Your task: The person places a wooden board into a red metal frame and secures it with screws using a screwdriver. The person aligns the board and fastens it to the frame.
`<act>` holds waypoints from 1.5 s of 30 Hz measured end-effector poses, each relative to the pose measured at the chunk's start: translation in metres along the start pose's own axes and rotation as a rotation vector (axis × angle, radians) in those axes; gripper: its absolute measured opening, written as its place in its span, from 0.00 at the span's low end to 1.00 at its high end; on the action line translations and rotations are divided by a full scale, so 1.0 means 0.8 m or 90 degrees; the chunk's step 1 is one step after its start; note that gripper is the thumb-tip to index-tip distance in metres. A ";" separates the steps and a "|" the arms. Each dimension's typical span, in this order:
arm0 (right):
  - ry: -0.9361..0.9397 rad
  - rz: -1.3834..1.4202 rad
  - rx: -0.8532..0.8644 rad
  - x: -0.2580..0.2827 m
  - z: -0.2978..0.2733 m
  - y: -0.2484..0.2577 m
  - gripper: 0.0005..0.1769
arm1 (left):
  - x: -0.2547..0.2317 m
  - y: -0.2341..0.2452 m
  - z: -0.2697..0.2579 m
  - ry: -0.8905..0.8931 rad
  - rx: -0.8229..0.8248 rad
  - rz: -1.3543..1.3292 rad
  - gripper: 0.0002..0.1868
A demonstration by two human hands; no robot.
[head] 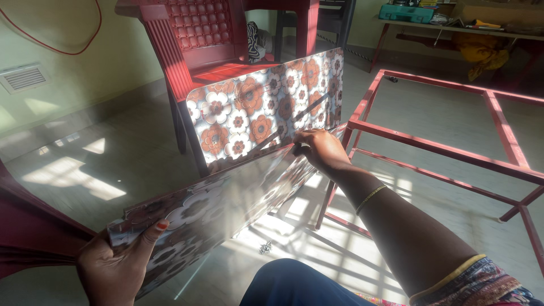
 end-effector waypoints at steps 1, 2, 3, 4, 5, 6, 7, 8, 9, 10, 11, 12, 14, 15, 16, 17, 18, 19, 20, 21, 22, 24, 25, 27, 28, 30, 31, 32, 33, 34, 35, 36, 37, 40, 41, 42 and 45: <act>0.012 0.000 -0.001 0.007 0.001 0.001 0.09 | -0.004 0.005 0.001 -0.004 -0.001 -0.001 0.11; 0.024 0.000 -0.003 0.015 0.002 0.003 0.09 | -0.010 0.009 0.002 -0.007 -0.002 -0.002 0.10; 0.036 -0.001 -0.004 0.021 0.001 0.006 0.08 | -0.017 0.013 0.003 -0.016 -0.004 -0.004 0.10; 0.014 0.002 0.011 0.023 -0.001 0.007 0.07 | -0.025 0.019 0.005 -0.025 -0.006 -0.007 0.09; -0.007 0.003 0.023 0.026 -0.004 0.009 0.05 | -0.034 0.024 0.006 -0.036 -0.008 -0.011 0.09; -0.028 0.005 0.036 0.030 -0.007 0.011 0.04 | -0.039 0.030 0.006 -0.022 -0.012 0.013 0.10; 0.001 0.008 0.018 0.040 -0.010 0.016 0.04 | -0.043 0.039 0.005 -0.008 -0.016 0.037 0.12; 0.031 0.010 0.000 0.050 -0.014 0.022 0.04 | -0.047 0.048 0.003 0.007 -0.020 0.060 0.13; 0.060 0.013 -0.019 0.060 -0.020 0.027 0.04 | -0.053 0.056 0.003 -0.019 -0.016 0.066 0.13; 0.062 0.030 -0.022 0.065 -0.029 0.032 0.05 | -0.059 0.065 0.002 -0.045 -0.012 0.072 0.12; 0.066 0.046 -0.028 0.071 -0.036 0.039 0.05 | -0.064 0.073 0.004 -0.074 -0.008 0.078 0.12; 0.069 0.062 -0.034 0.078 -0.044 0.046 0.06 | -0.064 0.079 0.006 -0.068 0.015 0.064 0.12; 0.038 0.118 -0.043 0.089 -0.056 0.054 0.06 | -0.062 0.096 0.016 -0.057 0.059 0.036 0.13; 0.024 0.146 -0.046 0.094 -0.061 0.058 0.06 | -0.064 0.100 0.035 -0.084 0.102 0.054 0.10; 0.029 0.150 -0.049 0.101 -0.065 0.064 0.06 | -0.066 0.100 0.058 -0.111 0.144 0.073 0.10; 0.034 0.154 -0.050 0.109 -0.067 0.069 0.06 | -0.068 0.101 0.065 -0.137 0.188 0.093 0.11; 0.039 0.158 -0.051 0.117 -0.070 0.073 0.06 | -0.064 0.116 0.059 -0.107 0.121 0.158 0.12; 0.032 0.149 -0.058 0.123 -0.074 0.078 0.06 | -0.062 0.131 0.045 -0.077 0.054 0.222 0.14; 0.026 0.140 -0.066 0.128 -0.077 0.082 0.07 | -0.065 0.143 0.036 -0.051 0.034 0.250 0.15; 0.021 0.131 -0.074 0.135 -0.078 0.086 0.08 | -0.071 0.155 0.026 -0.024 0.016 0.277 0.16; 0.028 0.115 -0.074 0.143 -0.077 0.089 0.07 | -0.079 0.163 0.025 -0.002 0.046 0.269 0.17; 0.037 0.081 -0.073 0.152 -0.082 0.093 0.07 | -0.090 0.166 0.019 0.077 0.103 0.232 0.19; 0.050 0.095 -0.076 0.158 -0.082 0.095 0.07 | -0.095 0.170 0.019 0.134 0.126 0.203 0.20; 0.076 0.124 -0.081 0.171 -0.083 0.098 0.08 | -0.108 0.173 0.016 0.174 0.137 0.208 0.19; 0.072 0.125 -0.080 0.176 -0.085 0.100 0.08 | -0.116 0.175 0.015 0.158 0.126 0.243 0.17; 0.069 0.128 -0.077 0.188 -0.087 0.101 0.10 | -0.135 0.190 0.007 0.095 0.061 0.248 0.19; 0.047 0.159 -0.057 0.191 -0.087 0.099 0.10 | -0.144 0.200 -0.004 0.047 0.010 0.219 0.23; 0.026 0.189 -0.036 0.194 -0.087 0.097 0.09 | -0.151 0.210 -0.013 0.000 -0.041 0.190 0.28; 0.002 0.219 -0.016 0.196 -0.088 0.095 0.09 | -0.155 0.214 -0.017 -0.041 -0.037 0.164 0.26; 0.019 0.197 -0.028 0.202 -0.088 0.098 0.09 | -0.157 0.219 -0.019 -0.082 -0.033 0.137 0.25; 0.032 0.175 -0.038 0.207 -0.090 0.101 0.08 | -0.158 0.223 -0.022 -0.121 -0.027 0.111 0.24; 0.046 0.153 -0.049 0.212 -0.092 0.104 0.07 | -0.154 0.229 -0.021 -0.123 -0.023 0.123 0.20; 0.057 0.152 -0.056 0.217 -0.093 0.106 0.08 | -0.149 0.236 -0.015 -0.125 -0.020 0.134 0.17; 0.091 0.150 -0.069 0.233 -0.098 0.113 0.09 | -0.157 0.242 -0.002 -0.255 0.010 0.351 0.13; 0.103 0.148 -0.067 0.239 -0.100 0.116 0.09 | -0.164 0.239 -0.003 -0.320 0.022 0.455 0.14; 0.114 0.147 -0.064 0.244 -0.103 0.120 0.08 | -0.167 0.251 -0.004 -0.283 0.020 0.304 0.15; 0.089 0.144 -0.070 0.249 -0.114 0.133 0.09 | -0.179 0.262 -0.014 -0.206 0.011 -0.012 0.17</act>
Point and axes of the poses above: each hand's wrist, its own z-axis towards the middle knuckle, its own y-axis out of the back of the hand, x = y × z, the point moved 7 cm from there along z, towards the middle knuckle, and after that the axes turned 6 degrees about y, right-handed, at the moved point
